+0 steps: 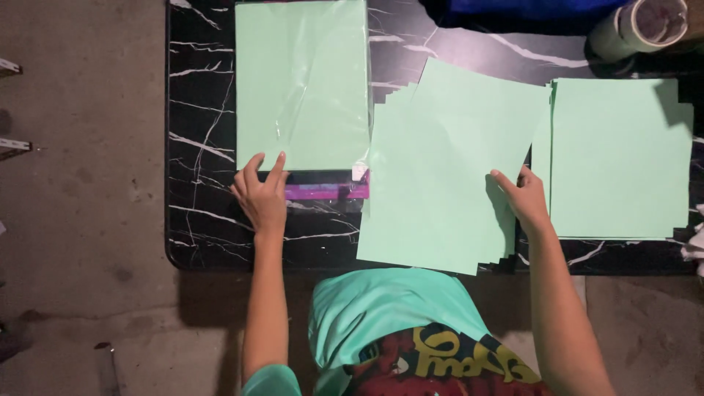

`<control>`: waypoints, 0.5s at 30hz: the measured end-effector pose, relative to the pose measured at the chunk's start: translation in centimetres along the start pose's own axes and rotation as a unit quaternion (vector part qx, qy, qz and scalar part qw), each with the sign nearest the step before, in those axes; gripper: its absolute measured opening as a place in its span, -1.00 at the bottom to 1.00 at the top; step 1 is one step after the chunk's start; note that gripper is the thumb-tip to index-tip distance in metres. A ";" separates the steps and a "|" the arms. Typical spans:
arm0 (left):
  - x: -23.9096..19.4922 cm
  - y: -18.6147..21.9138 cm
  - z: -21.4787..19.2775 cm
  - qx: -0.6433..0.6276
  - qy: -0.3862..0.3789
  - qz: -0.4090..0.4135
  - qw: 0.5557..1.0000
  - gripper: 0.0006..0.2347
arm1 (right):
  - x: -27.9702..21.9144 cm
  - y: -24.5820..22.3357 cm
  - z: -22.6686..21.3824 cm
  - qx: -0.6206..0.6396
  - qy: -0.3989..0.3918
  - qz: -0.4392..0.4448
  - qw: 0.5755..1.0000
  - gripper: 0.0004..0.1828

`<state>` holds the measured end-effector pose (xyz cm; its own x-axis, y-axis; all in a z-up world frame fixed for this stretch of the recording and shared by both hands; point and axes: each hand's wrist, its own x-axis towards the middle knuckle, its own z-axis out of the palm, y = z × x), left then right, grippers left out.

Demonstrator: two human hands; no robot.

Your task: The person handles a stack of light green paper sheets on a black marble-patterned table. They repeatedly pick up sheets, fold them in half, and place them back into a pile. The person also briefly handles a plastic-wrapped package of paper.

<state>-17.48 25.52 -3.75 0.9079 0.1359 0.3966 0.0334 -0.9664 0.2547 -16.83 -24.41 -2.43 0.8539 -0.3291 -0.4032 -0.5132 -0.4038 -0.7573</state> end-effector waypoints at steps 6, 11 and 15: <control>-1.4 -1.4 1.8 -0.023 0.078 0.023 0.996 -0.78 | -0.6 -1.6 0.3 -0.021 0.015 0.061 0.998 -0.54; -4.4 -2.6 0.0 -0.004 0.067 0.027 0.997 -0.83 | 0.6 0.7 -0.2 0.030 -0.011 -0.025 0.999 -0.55; -5.5 -2.4 -2.4 -0.015 0.063 -0.016 0.998 -0.83 | -0.1 0.1 -0.1 0.043 -0.015 -0.024 0.999 -0.55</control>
<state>-23.56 27.60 -4.43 0.8464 0.1942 0.4958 0.0464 -0.9545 0.2946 -16.97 -24.47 -2.42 0.8804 -0.2844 -0.3795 -0.4631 -0.3429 -0.8173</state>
